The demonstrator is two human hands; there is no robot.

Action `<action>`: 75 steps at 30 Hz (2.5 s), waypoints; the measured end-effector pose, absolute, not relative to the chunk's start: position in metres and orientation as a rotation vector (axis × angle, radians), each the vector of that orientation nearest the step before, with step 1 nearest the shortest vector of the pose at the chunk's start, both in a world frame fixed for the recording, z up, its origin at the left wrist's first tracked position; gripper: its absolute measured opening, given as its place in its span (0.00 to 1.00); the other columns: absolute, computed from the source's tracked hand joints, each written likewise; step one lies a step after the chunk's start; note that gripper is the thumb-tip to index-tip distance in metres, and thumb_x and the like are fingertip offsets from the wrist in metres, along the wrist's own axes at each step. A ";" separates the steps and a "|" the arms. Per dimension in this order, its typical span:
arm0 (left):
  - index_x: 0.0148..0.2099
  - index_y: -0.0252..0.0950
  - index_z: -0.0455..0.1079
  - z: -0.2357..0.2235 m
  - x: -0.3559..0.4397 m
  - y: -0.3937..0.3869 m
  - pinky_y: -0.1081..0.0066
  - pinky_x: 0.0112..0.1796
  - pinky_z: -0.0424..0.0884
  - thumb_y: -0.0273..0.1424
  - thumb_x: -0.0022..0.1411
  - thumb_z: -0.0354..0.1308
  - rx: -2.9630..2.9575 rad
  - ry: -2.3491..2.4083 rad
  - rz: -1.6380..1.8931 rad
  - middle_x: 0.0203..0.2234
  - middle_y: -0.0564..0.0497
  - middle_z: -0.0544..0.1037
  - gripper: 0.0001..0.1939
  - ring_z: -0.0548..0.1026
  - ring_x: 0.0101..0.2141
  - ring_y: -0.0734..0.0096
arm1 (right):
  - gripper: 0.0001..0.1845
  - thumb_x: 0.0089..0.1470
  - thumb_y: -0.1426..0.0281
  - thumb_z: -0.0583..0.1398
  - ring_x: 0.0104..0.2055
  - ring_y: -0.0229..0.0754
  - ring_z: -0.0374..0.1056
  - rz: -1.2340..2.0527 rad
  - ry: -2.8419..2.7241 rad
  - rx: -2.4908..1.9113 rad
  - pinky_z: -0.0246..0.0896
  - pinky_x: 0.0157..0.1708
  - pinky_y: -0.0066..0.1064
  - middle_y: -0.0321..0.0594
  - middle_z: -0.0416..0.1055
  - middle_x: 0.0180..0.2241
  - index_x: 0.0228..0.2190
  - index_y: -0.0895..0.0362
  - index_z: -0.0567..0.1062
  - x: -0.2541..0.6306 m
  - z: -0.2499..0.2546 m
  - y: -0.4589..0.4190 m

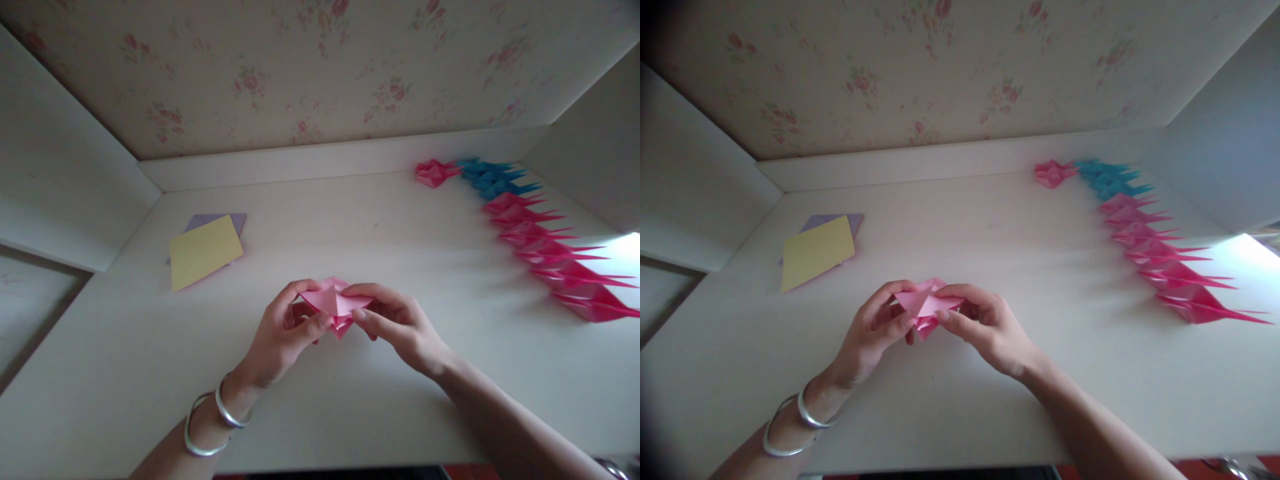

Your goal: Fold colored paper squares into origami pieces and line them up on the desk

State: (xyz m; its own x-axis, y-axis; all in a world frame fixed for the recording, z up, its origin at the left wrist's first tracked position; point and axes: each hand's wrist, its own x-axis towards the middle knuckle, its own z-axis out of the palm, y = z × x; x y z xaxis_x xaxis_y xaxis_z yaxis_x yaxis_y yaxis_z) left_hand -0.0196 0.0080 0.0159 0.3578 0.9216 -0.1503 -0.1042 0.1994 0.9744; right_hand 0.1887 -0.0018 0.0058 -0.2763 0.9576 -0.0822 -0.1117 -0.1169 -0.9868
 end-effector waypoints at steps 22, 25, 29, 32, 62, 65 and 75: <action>0.48 0.51 0.78 0.010 -0.021 0.013 0.74 0.37 0.75 0.24 0.55 0.67 1.361 0.815 0.881 0.49 0.48 0.68 0.20 0.73 0.46 0.63 | 0.16 0.53 0.61 0.67 0.33 0.42 0.69 1.250 -1.667 -0.986 0.64 0.32 0.33 0.42 0.74 0.33 0.42 0.56 0.78 0.191 0.009 -0.002; 0.49 0.54 0.78 0.009 -0.021 0.012 0.73 0.38 0.76 0.24 0.56 0.67 1.422 0.821 0.895 0.51 0.48 0.70 0.22 0.74 0.47 0.62 | 0.16 0.51 0.63 0.69 0.32 0.41 0.69 1.228 -1.664 -0.963 0.64 0.31 0.33 0.41 0.74 0.32 0.41 0.56 0.79 0.191 0.007 -0.002; 0.51 0.56 0.76 0.006 -0.022 0.011 0.70 0.40 0.77 0.25 0.57 0.66 1.549 0.861 0.929 0.53 0.48 0.70 0.23 0.74 0.49 0.61 | 0.11 0.54 0.66 0.67 0.33 0.41 0.70 1.194 -1.680 -0.947 0.65 0.33 0.33 0.41 0.75 0.33 0.40 0.55 0.80 0.192 0.008 -0.001; 0.53 0.55 0.75 0.006 -0.023 0.009 0.67 0.42 0.77 0.25 0.57 0.67 1.747 0.860 0.991 0.53 0.47 0.70 0.24 0.75 0.47 0.62 | 0.11 0.54 0.68 0.67 0.35 0.42 0.71 1.174 -1.710 -0.900 0.67 0.35 0.34 0.42 0.75 0.34 0.41 0.55 0.80 0.194 0.011 0.001; 0.46 0.38 0.79 0.006 -0.023 0.007 0.69 0.40 0.79 0.28 0.62 0.63 2.022 0.855 1.138 0.50 0.42 0.71 0.10 0.77 0.44 0.65 | 0.10 0.56 0.75 0.64 0.43 0.44 0.72 1.256 -1.729 -0.858 0.70 0.39 0.34 0.45 0.73 0.44 0.40 0.54 0.81 0.199 0.013 0.001; 0.46 0.40 0.80 0.008 -0.024 0.008 0.71 0.39 0.78 0.30 0.60 0.66 1.906 0.897 1.090 0.48 0.44 0.74 0.11 0.77 0.43 0.65 | 0.07 0.57 0.72 0.64 0.40 0.43 0.73 1.240 -1.687 -0.896 0.69 0.36 0.32 0.44 0.74 0.42 0.38 0.54 0.82 0.197 0.011 0.003; 0.42 0.39 0.81 0.018 -0.016 0.008 0.72 0.40 0.72 0.33 0.65 0.60 1.597 0.960 0.866 0.45 0.46 0.76 0.09 0.75 0.43 0.65 | 0.09 0.61 0.68 0.61 0.41 0.41 0.71 1.273 -1.537 -1.020 0.66 0.39 0.30 0.43 0.73 0.40 0.31 0.55 0.82 0.189 0.009 -0.002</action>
State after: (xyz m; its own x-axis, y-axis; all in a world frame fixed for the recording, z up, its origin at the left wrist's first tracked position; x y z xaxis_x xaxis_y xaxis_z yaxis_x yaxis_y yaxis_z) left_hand -0.0155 0.0076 0.0175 0.4198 0.9052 0.0666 0.1584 -0.1453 0.9766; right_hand 0.1889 -0.0022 0.0087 -0.2859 0.9509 0.1185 0.0610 0.1415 -0.9881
